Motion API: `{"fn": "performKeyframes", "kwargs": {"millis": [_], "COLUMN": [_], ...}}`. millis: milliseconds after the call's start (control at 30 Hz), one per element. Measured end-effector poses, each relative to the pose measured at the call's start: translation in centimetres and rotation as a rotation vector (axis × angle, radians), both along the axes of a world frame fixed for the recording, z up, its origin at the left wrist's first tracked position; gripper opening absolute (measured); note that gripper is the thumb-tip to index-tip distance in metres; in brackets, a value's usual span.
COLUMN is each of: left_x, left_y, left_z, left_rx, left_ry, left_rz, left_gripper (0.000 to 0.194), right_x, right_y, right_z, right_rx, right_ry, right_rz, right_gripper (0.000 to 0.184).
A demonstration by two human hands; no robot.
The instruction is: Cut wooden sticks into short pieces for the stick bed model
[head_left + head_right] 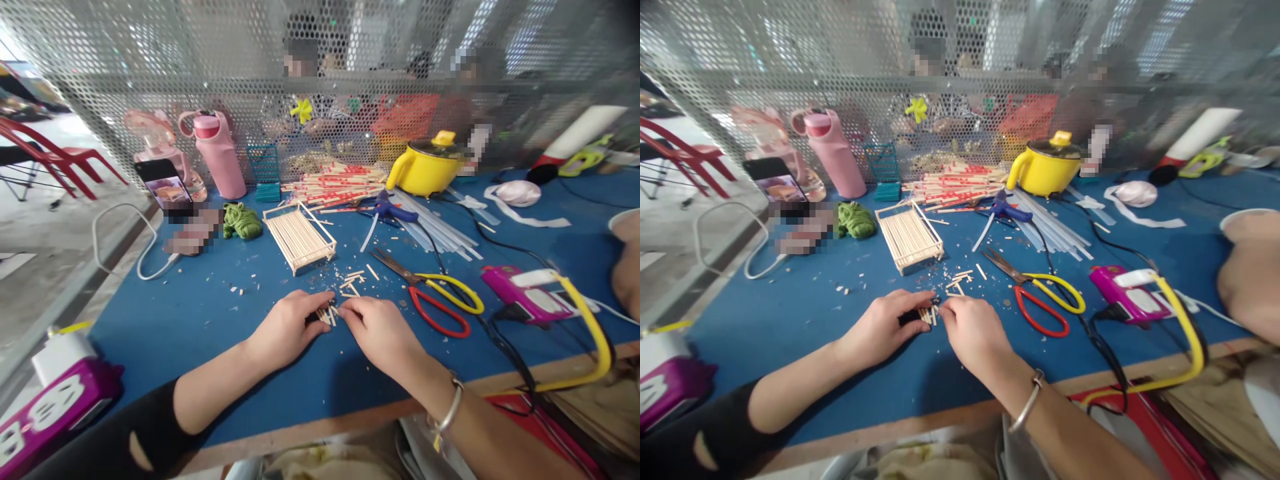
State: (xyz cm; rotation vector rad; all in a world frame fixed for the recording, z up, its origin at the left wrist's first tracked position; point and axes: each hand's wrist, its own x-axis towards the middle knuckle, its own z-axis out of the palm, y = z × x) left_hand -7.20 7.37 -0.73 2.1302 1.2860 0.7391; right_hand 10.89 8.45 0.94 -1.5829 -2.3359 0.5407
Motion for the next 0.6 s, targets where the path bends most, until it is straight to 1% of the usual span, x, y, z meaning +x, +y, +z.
{"fn": "performKeyframes", "kwargs": {"millis": [100,167,200,300,400,500,533,600], "left_x": [0.1,0.0,-0.1,-0.2,0.0,0.4,0.5,0.6], "left_y": [-0.2,-0.3,-0.3,-0.2,-0.2,-0.4,-0.4,0.0], "left_z": [0.0,-0.1,-0.2,-0.4,-0.2,0.5,0.6,0.7], "left_rx": [-0.011,-0.026,-0.038,-0.065,-0.047,0.031,0.065,0.106], "left_ry": [0.011,0.012,0.005,-0.035,-0.026,0.025,0.047,0.12], "left_rz": [0.015,0.017,0.01,-0.023,-0.027,-0.036,-0.067,-0.172], "left_gripper": [0.05,0.055,0.056,0.053,0.05,0.044,0.041,0.03], "right_x": [0.5,0.7,0.7,0.7,0.7,0.9,0.9,1.0], "right_y": [-0.8,-1.1,-1.1,-0.6,-0.1,0.0,0.1,0.6], "right_z": [-0.2,-0.3,-0.4,-0.4,-0.1,-0.3,-0.6,-1.4], "right_rx": [0.015,0.016,0.011,-0.028,-0.038,-0.015,-0.002,0.054], "right_ry": [0.08,0.099,0.1,0.073,0.036,0.018,0.014,0.041], "right_rz": [0.033,0.056,0.075,0.121,0.142,0.158,0.152,0.173], "right_gripper": [0.012,0.012,0.012,0.003,0.009,0.016,0.017,0.019]}}
